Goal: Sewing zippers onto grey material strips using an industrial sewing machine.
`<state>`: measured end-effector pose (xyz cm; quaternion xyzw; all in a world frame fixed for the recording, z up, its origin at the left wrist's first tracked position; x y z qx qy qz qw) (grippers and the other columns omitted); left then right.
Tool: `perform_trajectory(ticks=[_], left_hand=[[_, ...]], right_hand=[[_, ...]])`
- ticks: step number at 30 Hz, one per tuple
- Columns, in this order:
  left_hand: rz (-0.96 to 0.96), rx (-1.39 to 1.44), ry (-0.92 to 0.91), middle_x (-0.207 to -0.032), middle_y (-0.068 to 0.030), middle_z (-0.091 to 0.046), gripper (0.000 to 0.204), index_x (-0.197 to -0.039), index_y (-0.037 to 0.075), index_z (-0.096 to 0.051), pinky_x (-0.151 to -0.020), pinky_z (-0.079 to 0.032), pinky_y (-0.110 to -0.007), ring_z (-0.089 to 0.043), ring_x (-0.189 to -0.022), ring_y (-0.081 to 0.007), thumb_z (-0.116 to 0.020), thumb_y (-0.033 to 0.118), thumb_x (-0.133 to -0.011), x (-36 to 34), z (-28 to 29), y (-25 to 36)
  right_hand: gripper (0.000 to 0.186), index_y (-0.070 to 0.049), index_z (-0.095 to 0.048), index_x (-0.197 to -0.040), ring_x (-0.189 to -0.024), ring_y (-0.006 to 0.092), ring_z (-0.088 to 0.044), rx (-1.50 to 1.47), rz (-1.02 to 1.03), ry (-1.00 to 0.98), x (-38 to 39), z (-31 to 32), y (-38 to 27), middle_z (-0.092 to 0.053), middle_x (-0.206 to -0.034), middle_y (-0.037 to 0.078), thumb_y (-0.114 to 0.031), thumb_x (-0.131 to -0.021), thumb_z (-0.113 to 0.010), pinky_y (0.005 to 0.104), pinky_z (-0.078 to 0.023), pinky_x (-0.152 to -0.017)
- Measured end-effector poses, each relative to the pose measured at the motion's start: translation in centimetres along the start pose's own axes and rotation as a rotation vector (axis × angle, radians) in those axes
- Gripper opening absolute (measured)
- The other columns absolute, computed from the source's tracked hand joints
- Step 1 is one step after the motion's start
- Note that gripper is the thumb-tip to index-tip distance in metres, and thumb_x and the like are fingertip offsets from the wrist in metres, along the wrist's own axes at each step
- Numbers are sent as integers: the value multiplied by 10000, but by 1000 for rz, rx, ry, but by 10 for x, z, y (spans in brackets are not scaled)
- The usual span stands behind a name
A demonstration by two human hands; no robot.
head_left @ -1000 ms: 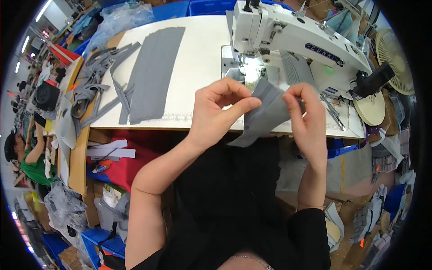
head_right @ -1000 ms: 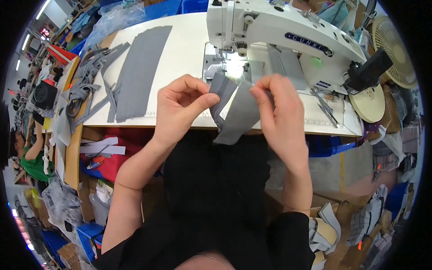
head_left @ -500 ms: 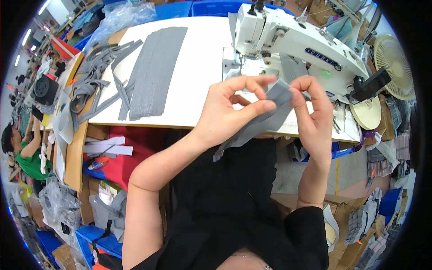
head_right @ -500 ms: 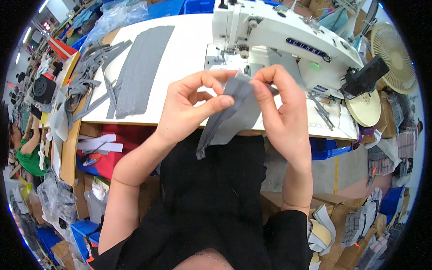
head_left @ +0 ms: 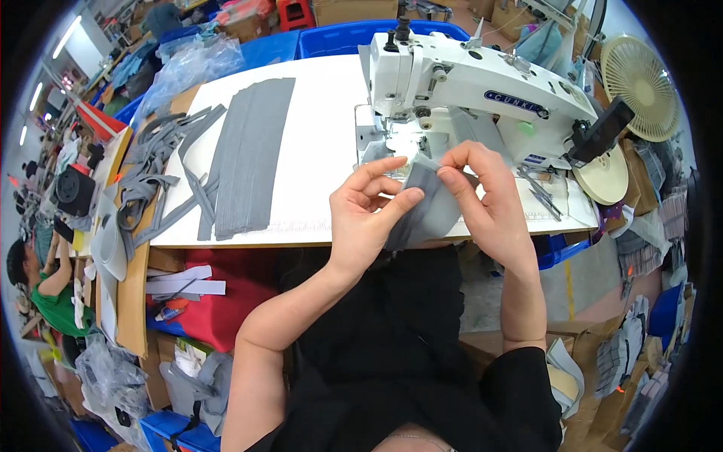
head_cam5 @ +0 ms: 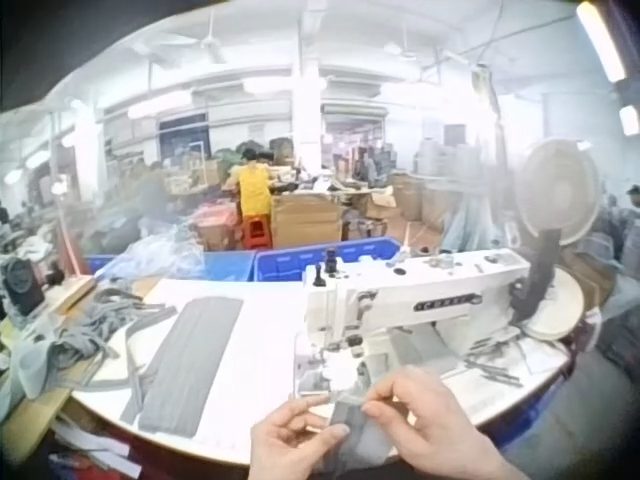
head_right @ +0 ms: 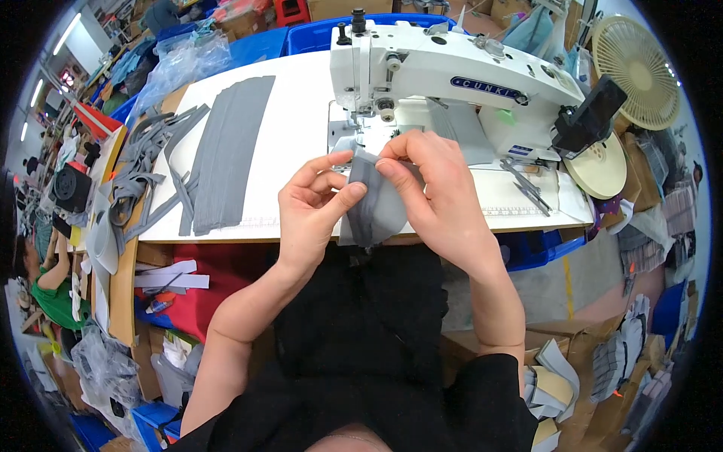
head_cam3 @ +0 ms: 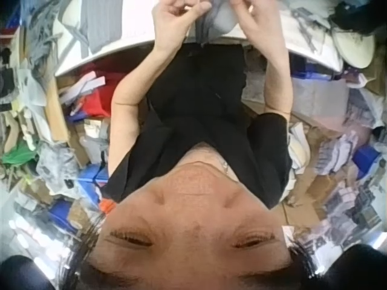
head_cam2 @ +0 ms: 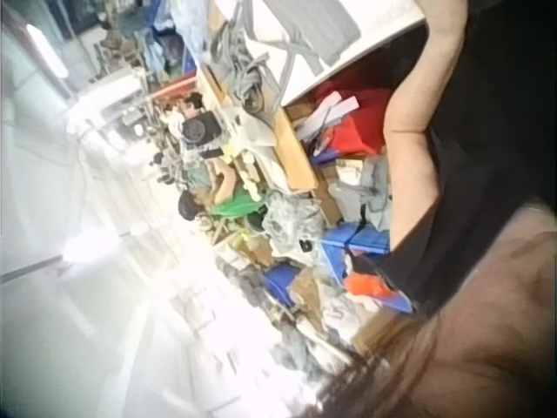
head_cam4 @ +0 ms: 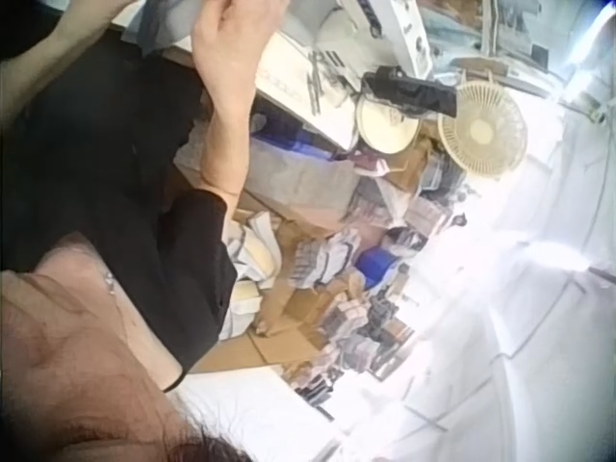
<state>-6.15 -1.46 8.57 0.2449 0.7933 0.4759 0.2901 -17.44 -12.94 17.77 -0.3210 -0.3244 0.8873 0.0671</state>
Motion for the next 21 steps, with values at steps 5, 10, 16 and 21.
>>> perform_trajectory(ticks=[5, 10, 16, 21], left_hand=[[-134, -153, 66, -920, -64, -762, 205, -1064, -18, -775, -790, -524, -251, -668, -875, -81, -832, 28, -873, 1, 8, -7], [-4, -19, 93, -912, -58, -761, 135, -984, -32, -777, -833, -521, -258, -667, -890, -98, -833, 29, -877, 5, 7, -22], [0, 15, 100, -909, -56, -760, 105, -972, -33, -769, -780, -534, -240, -665, -816, -86, -819, 11, -891, 4, 7, -28], [-2, 31, 107, -899, -45, -757, 93, -964, -34, -761, -763, -536, -227, -665, -816, -74, -812, 13, -902, 0, 5, -39]], right_hand=[[184, -38, -693, -1020, -913, 277, -591, 63, 73, -38, -2, -3, -7, -661, -906, 85, -213, -966, -707, 384, -416, -888], [168, -46, -713, -1002, -913, 270, -608, 89, 55, -45, -4, -7, 3, -680, -901, 74, -201, -939, -726, 391, -420, -913], [125, -47, -714, -953, -886, 263, -618, 67, 53, -65, -8, -8, 7, -683, -859, 64, -169, -925, -721, 393, -423, -927], [105, -52, -699, -911, -856, 262, -611, 120, 63, -56, -9, -10, 14, -668, -835, 58, -155, -926, -714, 395, -419, -942]])
Point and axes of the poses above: each hand's wrist, its own x-axis away from the middle knuckle, its own z-axis out of the back of the hand, y = z × x, the point moved 8 cm from there along -x, towards the middle knuckle
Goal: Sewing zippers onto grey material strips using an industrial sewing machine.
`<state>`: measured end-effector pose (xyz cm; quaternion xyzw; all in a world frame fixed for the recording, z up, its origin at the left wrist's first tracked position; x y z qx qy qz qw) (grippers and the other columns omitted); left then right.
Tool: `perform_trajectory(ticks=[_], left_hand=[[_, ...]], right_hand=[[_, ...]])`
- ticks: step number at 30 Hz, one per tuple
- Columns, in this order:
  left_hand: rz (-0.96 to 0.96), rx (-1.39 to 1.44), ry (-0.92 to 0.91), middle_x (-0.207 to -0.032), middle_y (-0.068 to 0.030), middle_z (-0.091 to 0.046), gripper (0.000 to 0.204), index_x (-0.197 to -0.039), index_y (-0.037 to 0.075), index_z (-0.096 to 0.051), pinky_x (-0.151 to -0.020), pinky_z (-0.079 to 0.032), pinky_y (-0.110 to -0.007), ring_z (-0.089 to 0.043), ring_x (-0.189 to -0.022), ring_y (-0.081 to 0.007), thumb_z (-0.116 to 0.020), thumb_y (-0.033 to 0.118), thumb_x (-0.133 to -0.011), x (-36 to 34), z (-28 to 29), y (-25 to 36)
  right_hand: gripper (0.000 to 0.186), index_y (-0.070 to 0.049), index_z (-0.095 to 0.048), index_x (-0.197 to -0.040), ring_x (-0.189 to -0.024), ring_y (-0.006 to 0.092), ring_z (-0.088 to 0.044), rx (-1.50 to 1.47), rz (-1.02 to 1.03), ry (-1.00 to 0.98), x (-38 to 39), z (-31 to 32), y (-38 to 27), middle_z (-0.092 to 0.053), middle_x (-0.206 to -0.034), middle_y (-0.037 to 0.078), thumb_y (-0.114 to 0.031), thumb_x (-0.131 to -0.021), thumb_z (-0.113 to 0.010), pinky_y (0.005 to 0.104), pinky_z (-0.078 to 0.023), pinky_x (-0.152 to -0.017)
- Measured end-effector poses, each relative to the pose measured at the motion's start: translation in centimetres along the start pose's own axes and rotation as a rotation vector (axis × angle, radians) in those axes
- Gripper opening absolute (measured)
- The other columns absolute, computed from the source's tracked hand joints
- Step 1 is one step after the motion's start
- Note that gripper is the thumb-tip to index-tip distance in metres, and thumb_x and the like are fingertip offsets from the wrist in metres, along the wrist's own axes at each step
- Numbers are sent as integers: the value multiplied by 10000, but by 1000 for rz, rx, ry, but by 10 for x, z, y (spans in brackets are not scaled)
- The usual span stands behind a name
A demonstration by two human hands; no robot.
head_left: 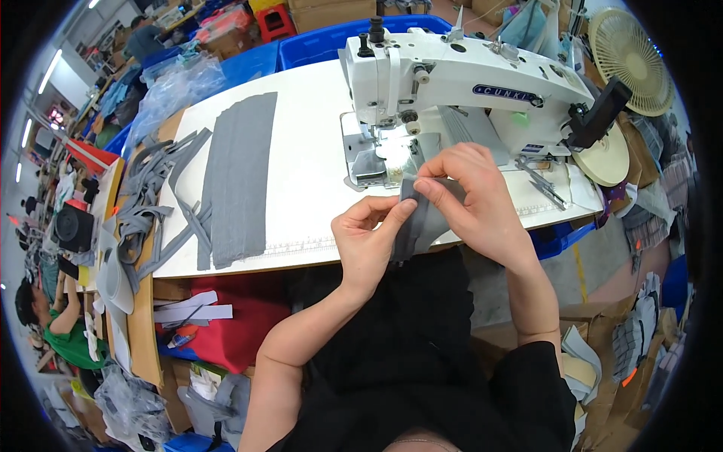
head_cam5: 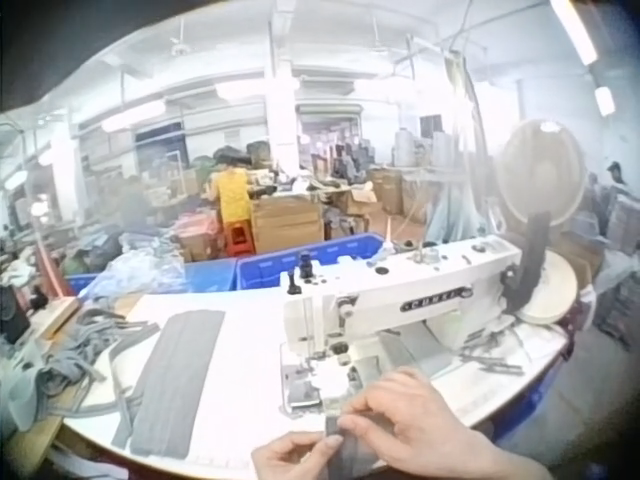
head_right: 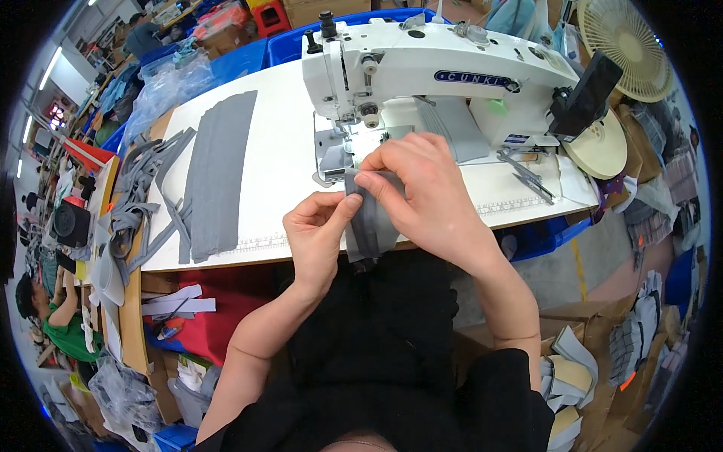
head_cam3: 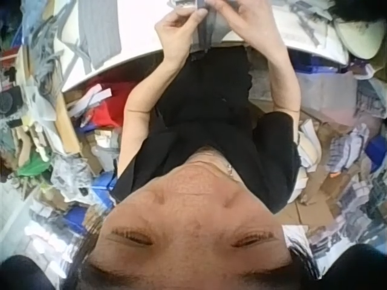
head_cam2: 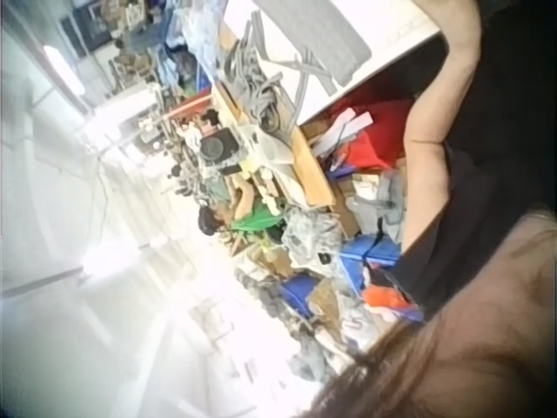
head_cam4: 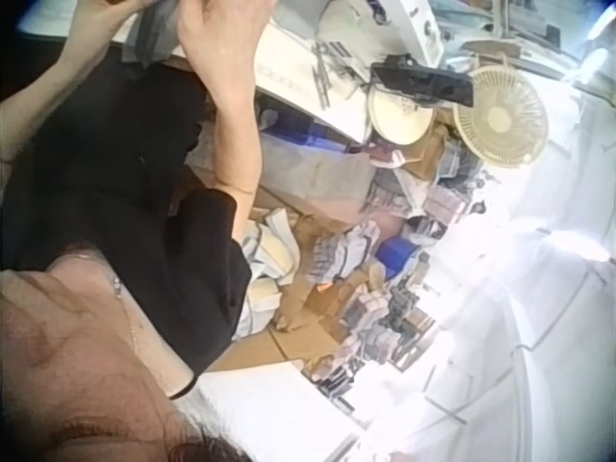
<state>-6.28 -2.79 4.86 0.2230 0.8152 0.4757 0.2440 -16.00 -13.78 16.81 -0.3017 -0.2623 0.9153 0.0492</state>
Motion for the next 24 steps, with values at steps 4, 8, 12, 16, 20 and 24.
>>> perform_trajectory(ticks=[4, 8, 12, 16, 20, 24], left_hand=[[7, 13, 1, -884, -38, -751, 96, -973, -36, -756, -753, -532, -213, -658, -805, -56, -807, 16, -910, -3, -1, -9], [44, 47, 22, -868, -38, -745, 92, -970, -36, -750, -730, -523, -198, -647, -773, -47, -803, 16, -915, -3, -1, -20], [110, -14, 46, -852, -38, -740, 107, -984, -38, -735, -712, -527, -197, -641, -744, -44, -800, 20, -921, -7, 9, -36], [262, -85, -72, -972, -70, -733, 334, -1193, -26, -663, -684, -537, -209, -656, -805, -77, -809, 18, -896, -20, 13, -49], [27, -801, -224, -1202, -92, -652, 477, -1214, 76, -649, -791, -530, -338, -627, -1060, -218, -859, 99, -786, -34, 17, -24], [-238, -1000, -331, -1197, -62, -659, 389, -1137, 80, -696, -880, -509, -355, -621, -1052, -235, -860, 92, -784, -46, 25, -20]], right_hand=[[98, -65, -681, -884, -848, 264, -610, 90, 49, 0, 0, -1, 1, -660, -821, 53, -147, -930, -710, 409, -419, -955], [103, -69, -672, -872, -839, 262, -616, 143, 63, 4, -3, -5, 10, -666, -818, 53, -148, -921, -717, 422, -422, -956], [117, -49, -678, -894, -852, 259, -617, 113, 30, -98, -8, -19, 27, -668, -844, 57, -150, -914, -732, 404, -426, -957], [163, -29, -688, -874, -796, 275, -651, 69, -143, -225, -15, -50, 73, -685, -795, 89, -187, -912, -707, 407, -449, -932], [238, -23, -718, -847, -780, 330, -697, 69, -409, -520, -20, -98, 135, -717, -801, 140, -253, -892, -680, 434, -520, -806], [205, -45, -732, -824, -826, 347, -716, 237, -385, -610, -31, -120, 142, -747, -853, 142, -211, -816, -612, 455, -511, -834]])
Point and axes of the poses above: each hand's wrist, its own x-axis away from the middle knuckle, its own z-axis out of the back of the hand, y = z × x, the point moved 8 cm from there along -x, towards the middle knuckle
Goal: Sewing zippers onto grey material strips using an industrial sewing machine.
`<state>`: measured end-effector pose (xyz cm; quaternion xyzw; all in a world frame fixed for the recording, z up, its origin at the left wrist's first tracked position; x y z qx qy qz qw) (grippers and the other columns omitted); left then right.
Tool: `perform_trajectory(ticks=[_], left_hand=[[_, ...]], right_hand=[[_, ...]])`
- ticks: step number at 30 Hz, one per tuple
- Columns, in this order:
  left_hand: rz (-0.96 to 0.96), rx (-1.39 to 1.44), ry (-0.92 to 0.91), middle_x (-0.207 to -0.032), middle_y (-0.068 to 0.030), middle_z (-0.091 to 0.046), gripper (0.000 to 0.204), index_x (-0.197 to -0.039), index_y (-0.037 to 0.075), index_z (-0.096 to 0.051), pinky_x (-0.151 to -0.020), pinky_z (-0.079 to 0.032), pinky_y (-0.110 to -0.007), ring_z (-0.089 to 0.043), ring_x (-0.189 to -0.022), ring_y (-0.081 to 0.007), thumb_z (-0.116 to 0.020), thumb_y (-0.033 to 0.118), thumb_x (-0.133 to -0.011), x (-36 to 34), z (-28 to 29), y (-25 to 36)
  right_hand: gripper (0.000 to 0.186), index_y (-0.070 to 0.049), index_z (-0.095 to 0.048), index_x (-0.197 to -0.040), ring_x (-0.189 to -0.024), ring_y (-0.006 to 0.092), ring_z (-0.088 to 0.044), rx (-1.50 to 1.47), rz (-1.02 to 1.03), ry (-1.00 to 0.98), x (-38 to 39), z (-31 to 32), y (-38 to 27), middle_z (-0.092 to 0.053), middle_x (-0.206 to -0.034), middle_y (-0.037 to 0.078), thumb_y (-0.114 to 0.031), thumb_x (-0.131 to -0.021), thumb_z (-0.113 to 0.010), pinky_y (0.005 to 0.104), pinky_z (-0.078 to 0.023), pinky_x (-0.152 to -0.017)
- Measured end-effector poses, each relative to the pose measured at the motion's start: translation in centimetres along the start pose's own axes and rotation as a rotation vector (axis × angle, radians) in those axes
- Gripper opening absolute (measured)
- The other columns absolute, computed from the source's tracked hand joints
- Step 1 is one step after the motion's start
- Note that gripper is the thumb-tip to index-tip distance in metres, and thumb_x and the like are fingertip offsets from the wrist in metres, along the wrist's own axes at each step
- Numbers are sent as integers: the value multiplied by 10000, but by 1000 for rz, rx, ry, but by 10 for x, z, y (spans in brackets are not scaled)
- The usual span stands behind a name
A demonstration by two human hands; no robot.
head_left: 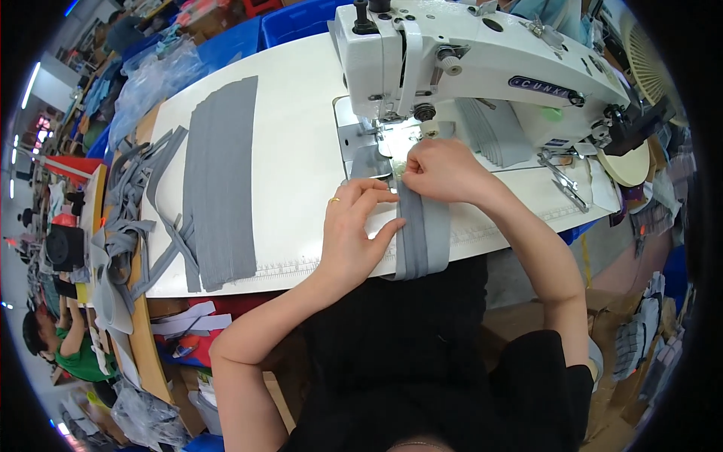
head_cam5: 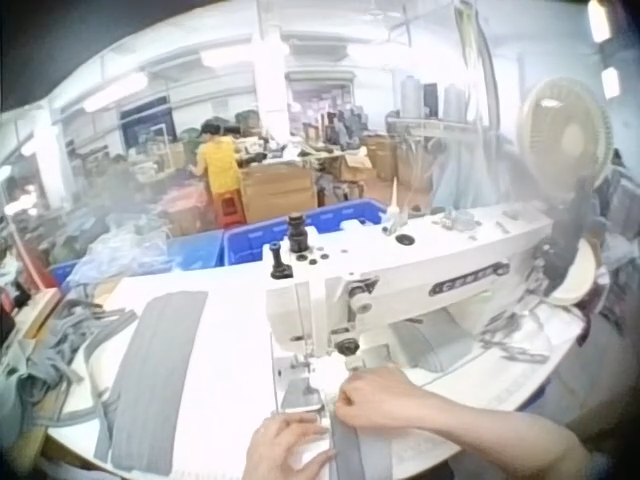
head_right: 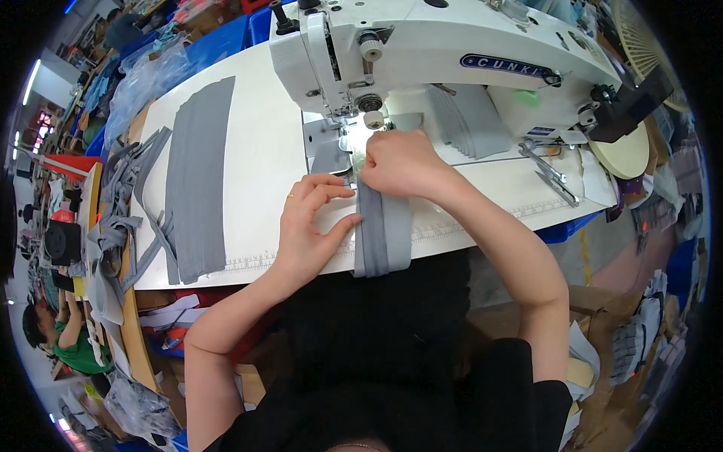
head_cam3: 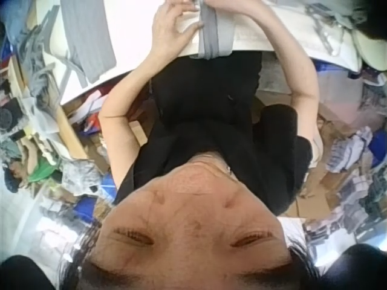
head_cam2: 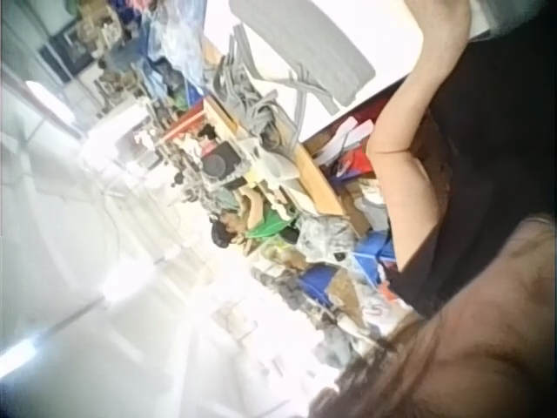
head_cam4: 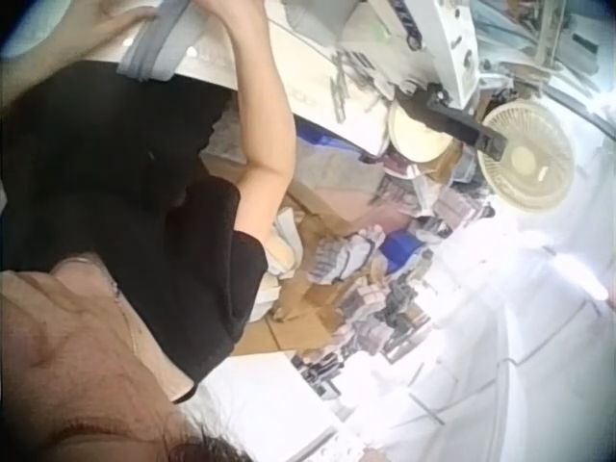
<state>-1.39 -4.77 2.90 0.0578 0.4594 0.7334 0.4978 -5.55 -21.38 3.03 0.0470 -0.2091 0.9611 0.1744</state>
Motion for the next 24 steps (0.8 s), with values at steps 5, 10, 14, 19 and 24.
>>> perform_trajectory(ticks=[5, 10, 14, 19, 24], left_hand=[[-148, -6, -141, -1160, -34, -697, 187, -969, 83, -739, -944, -444, -382, -618, -1055, -251, -829, 79, -806, -12, -7, 1], [-189, -28, -188, -1154, -17, -706, 157, -951, 91, -751, -886, -430, -383, -620, -1051, -228, -821, 76, -812, -20, -14, -2], [-247, 28, -117, -1128, -7, -683, 123, -915, 98, -725, -827, -416, -373, -590, -941, -224, -803, 82, -821, -23, -11, -1], [-248, 48, -131, -1132, -10, -671, 149, -911, 98, -726, -814, -459, -372, -589, -929, -226, -814, 62, -797, -21, -9, -3], [-112, 159, -105, -1130, -33, -649, 172, -913, 92, -718, -771, -475, -366, -586, -865, -226, -819, 45, -782, -21, -8, -15]], right_hand=[[251, -62, -741, -919, -813, 361, -715, 51, 27, 83, -14, -3, -1, -754, -854, 143, -247, -877, -577, 502, -486, -835], [225, -97, -691, -908, -802, 287, -704, 125, -40, 267, -12, -8, 4, -740, -884, 51, -306, -969, -640, 502, -406, -1051], [191, -89, -751, -897, -939, 308, -666, -17, 16, 372, -4, -2, -3, -741, -880, 89, -229, -957, -636, 478, -414, -945], [141, -66, -737, -856, -959, 294, -600, -119, 50, 574, 8, -10, -1, -707, -823, 58, -185, -924, -703, 472, -373, -981], [151, -60, -765, -915, -1105, 348, -529, -95, -31, 700, 15, -16, 2, -681, -1065, 169, -201, -927, -714, 488, -344, -999]])
Point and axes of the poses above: each hand's wrist, its own x-axis away from the middle knuckle, its own z-axis out of the back of the hand, y = z × x, the point moved 8 cm from there along -x, towards the middle knuckle
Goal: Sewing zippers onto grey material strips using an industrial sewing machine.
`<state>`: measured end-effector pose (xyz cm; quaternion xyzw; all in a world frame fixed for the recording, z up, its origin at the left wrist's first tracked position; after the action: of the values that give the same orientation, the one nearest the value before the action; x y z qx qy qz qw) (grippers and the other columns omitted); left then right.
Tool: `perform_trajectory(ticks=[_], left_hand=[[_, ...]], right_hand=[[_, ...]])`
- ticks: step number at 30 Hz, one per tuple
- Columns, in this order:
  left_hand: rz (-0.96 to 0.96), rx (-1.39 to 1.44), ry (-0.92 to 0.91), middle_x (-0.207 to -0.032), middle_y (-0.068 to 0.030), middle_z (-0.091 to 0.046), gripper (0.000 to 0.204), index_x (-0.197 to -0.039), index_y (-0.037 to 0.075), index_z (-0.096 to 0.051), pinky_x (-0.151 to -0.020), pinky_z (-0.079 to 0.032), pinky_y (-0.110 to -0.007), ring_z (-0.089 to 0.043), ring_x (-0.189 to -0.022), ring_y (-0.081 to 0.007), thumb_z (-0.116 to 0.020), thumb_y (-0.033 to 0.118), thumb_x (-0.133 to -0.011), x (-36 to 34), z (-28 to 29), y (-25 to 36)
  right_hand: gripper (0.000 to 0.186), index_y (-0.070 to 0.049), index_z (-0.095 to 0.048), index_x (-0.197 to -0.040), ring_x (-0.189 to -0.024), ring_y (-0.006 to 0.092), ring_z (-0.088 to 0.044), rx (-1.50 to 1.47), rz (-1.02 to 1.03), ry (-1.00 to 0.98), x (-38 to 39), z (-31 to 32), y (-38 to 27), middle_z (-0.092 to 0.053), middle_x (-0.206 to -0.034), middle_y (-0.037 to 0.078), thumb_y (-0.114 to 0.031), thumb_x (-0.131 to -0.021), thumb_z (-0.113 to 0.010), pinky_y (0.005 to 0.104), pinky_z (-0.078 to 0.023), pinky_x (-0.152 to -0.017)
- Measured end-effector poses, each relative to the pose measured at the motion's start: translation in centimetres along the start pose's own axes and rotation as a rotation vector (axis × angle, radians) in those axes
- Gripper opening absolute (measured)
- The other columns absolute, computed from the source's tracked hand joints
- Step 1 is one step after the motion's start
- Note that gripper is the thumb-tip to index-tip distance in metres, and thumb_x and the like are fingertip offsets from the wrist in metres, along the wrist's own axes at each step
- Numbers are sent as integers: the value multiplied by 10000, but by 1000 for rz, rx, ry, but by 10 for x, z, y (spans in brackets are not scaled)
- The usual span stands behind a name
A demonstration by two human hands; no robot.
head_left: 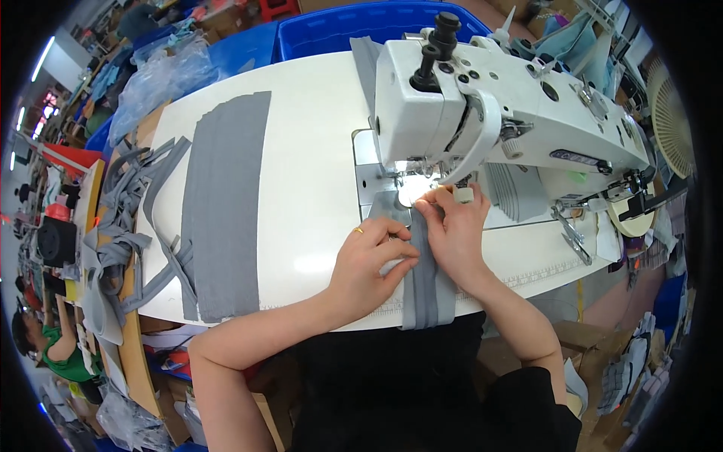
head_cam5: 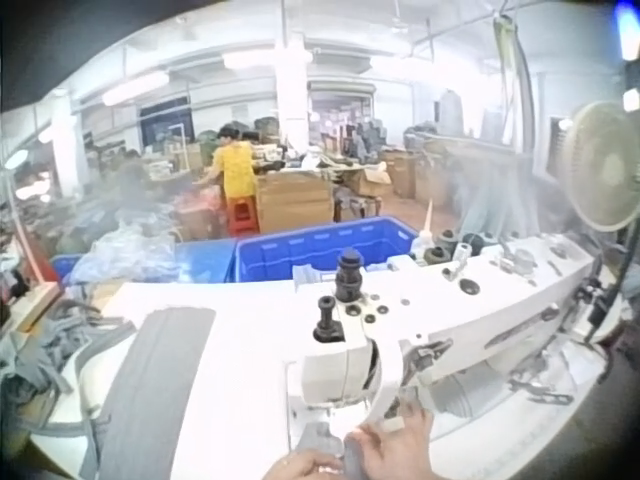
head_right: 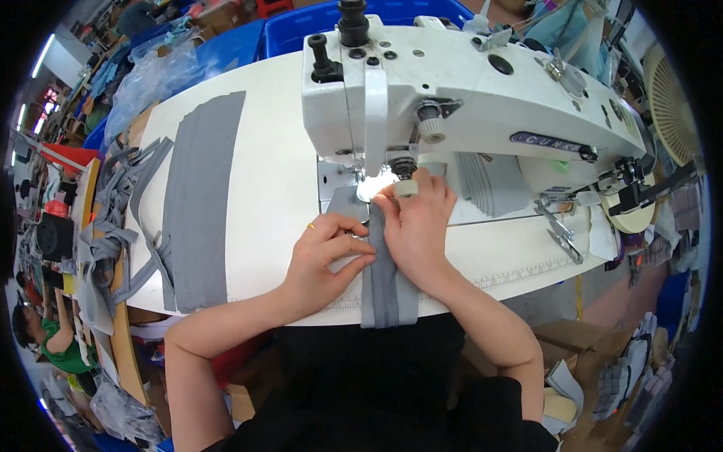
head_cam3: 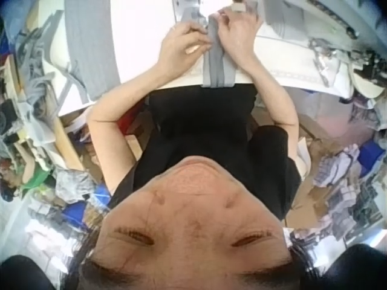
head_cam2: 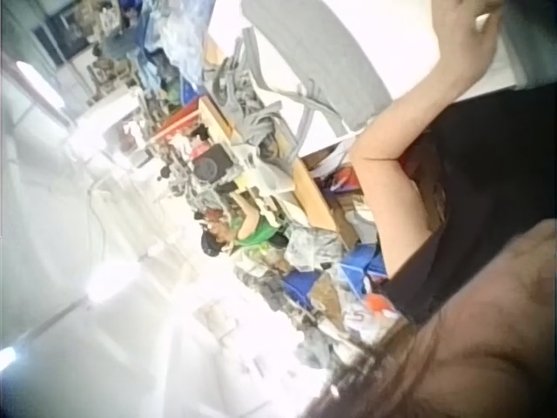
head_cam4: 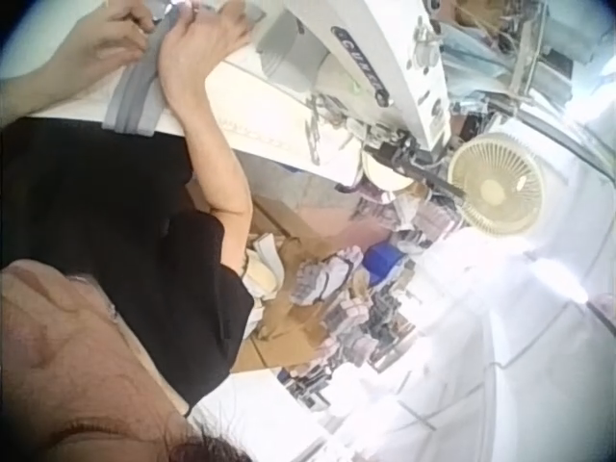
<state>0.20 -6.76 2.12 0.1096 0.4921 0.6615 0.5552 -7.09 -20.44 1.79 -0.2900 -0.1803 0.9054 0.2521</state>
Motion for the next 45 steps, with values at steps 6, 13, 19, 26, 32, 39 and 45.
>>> perform_trajectory(ticks=[6, 13, 19, 26, 32, 39, 45], left_hand=[[-50, -42, -63, -1159, -50, -653, 211, -961, 85, -764, -780, -502, -333, -576, -845, -190, -842, 16, -777, -4, 0, 11], [33, 16, -35, -1151, -54, -650, 209, -966, 78, -765, -795, -504, -324, -597, -862, -183, -835, 4, -784, -1, 1, -1], [-11, 14, -35, -1133, -54, -650, 184, -940, 68, -759, -784, -525, -313, -615, -860, -180, -833, 1, -785, -2, -2, 4], [-22, -26, -53, -1093, -50, -659, 166, -917, 57, -754, -770, -542, -316, -635, -893, -194, -831, -1, -782, -3, -4, 6], [-51, -26, -14, -1052, -25, -646, 151, -881, 93, -713, -759, -505, -368, -618, -878, -221, -819, 50, -782, -3, -5, 5], [30, -14, 87, -1163, -90, -676, 181, -1037, 53, -730, -858, -547, -356, -656, -1027, -262, -756, 7, -864, -5, 10, -9], [-105, -446, 8, -1302, -131, -654, 334, -1323, 58, -598, -1239, -203, -596, -569, -1313, -330, -516, 76, -1000, -62, 25, -66]], right_hand=[[219, -47, -731, -1027, -1130, 349, -499, 87, 42, 144, -6, -13, 16, -613, -1174, 166, -192, -867, -765, 502, -357, -987], [239, -42, -638, -951, -1072, 366, -496, -10, -176, 129, -18, -37, 47, -560, -1137, 147, -180, -802, -765, 490, -387, -956], [185, -52, -651, -936, -1039, 384, -496, 8, -127, 180, -18, -42, 51, -555, -1103, 158, -171, -815, -724, 499, -395, -941], [195, -38, -651, -938, -1057, 399, -494, -52, -183, 223, -19, -39, 46, -566, -1104, 167, -178, -815, -710, 500, -406, -939], [234, -36, -647, -976, -1052, 395, -484, -60, -231, 180, -16, -52, 58, -565, -1104, 174, -208, -832, -712, 498, -402, -962], [298, -37, -683, -957, -1136, 388, -453, -120, -220, 50, -17, -53, 51, -564, -1153, 191, -305, -867, -781, 516, -364, -1007], [444, -6, -689, -1018, -1340, 457, -400, -116, -341, -42, -18, -57, 63, -592, -1250, 220, -444, -950, -701, 569, -282, -1152]])
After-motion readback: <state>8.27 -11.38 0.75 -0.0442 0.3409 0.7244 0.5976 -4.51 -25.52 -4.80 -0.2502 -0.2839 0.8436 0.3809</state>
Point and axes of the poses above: each hand's wrist, its own x-axis away from the middle knuckle, its own z-axis out of the back of the hand, y = z × x, the point moved 8 cm from there along -x, towards the middle knuckle
